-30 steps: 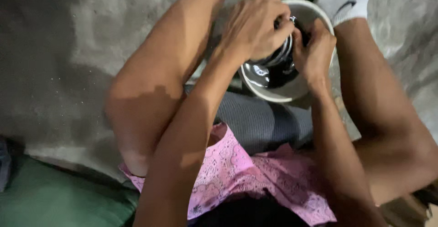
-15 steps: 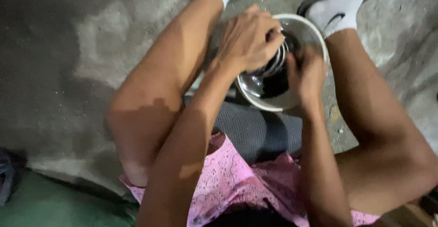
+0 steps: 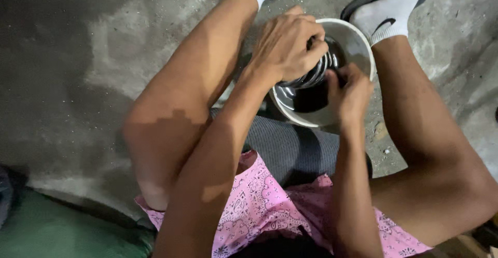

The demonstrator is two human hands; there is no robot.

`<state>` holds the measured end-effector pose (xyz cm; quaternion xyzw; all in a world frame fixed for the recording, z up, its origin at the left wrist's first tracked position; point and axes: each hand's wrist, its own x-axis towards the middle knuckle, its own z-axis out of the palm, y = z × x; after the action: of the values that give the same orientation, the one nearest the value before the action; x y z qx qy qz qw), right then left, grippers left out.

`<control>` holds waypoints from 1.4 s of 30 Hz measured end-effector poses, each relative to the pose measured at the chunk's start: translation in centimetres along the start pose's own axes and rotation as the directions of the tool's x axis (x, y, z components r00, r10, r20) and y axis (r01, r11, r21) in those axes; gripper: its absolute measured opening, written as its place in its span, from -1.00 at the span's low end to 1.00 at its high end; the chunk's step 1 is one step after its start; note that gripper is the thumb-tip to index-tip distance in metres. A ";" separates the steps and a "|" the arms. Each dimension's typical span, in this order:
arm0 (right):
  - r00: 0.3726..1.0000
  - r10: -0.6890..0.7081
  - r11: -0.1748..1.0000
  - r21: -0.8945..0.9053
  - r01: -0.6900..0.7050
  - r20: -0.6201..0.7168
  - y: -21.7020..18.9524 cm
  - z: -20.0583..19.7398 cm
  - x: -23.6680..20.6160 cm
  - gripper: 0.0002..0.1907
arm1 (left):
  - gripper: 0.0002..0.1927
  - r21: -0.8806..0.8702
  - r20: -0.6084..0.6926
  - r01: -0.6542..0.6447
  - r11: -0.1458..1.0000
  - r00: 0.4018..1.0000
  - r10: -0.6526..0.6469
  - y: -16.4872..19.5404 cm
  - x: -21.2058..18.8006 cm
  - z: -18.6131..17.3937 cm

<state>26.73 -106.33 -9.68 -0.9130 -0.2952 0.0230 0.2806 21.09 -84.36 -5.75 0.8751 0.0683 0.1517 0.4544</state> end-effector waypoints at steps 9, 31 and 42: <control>0.998 0.062 0.993 0.102 -0.062 0.007 1.5 0.9 1.0 -0.74 | -0.76 -0.007 -0.016 -0.005 1.000 1.000 0.005 -0.1 -0.2 0.6; 0.957 0.276 0.961 0.052 -0.272 -0.089 0.6 2.9 0.6 -0.79 | -0.81 -0.012 -0.038 -0.069 0.998 0.997 0.068 -0.3 -0.1 -0.1; 0.940 0.341 0.930 0.138 -0.341 0.020 0.9 3.2 0.3 -0.65 | -0.82 -0.027 -0.049 -0.073 0.997 0.996 0.072 -0.6 -0.1 -0.1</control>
<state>26.78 -105.15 -12.84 -0.9285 -0.1292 0.0901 0.3363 20.96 -84.01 -6.23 0.8666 0.0453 0.1900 0.4593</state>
